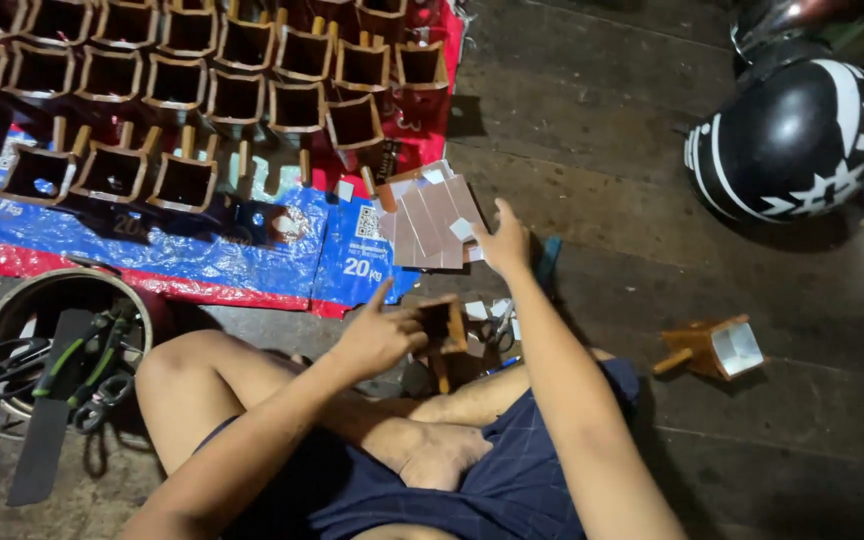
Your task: Marking a pattern on a thin sheet of material and cutting it out with scissors.
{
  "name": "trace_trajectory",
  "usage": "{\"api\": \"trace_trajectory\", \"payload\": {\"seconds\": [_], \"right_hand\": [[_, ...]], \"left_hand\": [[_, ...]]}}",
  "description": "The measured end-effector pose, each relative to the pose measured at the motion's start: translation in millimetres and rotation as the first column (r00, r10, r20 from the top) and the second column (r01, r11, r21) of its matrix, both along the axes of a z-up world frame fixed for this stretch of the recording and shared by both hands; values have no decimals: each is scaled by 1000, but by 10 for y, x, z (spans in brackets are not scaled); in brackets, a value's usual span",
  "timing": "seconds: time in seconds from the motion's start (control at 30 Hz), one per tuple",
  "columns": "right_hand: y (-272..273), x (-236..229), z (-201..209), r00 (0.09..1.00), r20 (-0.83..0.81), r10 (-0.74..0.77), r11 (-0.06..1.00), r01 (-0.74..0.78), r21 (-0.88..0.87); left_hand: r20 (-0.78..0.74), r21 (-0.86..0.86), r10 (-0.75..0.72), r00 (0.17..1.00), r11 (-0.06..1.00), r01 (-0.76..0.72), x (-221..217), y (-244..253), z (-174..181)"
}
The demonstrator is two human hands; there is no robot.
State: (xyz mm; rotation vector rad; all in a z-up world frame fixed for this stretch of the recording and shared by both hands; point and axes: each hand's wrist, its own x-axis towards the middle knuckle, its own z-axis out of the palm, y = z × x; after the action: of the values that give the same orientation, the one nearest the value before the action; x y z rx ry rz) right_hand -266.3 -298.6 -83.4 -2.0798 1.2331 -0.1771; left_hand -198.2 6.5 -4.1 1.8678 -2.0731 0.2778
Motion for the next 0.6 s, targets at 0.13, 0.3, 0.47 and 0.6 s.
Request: {"api": "trace_trajectory", "payload": {"seconds": [0.13,0.3,0.47,0.6], "right_hand": [[-102,309,-626,999,6,-35,999,35,39],[-191,246,-646,964,137,-228,970,212,123],[-30,-67,122,850,469,-240,942,87,324],[105,-251,586,780,582,-231,948,44,316]], "left_hand": [[13,-129,-27,1000,991,28,97,-73,-18],[-122,-115,-11,992,993,-3,67,-61,68],[-483,4,131,866,989,-147,-131,-36,-26],[-625,18,367,689,889,-458,-316,-98,-98]]}}
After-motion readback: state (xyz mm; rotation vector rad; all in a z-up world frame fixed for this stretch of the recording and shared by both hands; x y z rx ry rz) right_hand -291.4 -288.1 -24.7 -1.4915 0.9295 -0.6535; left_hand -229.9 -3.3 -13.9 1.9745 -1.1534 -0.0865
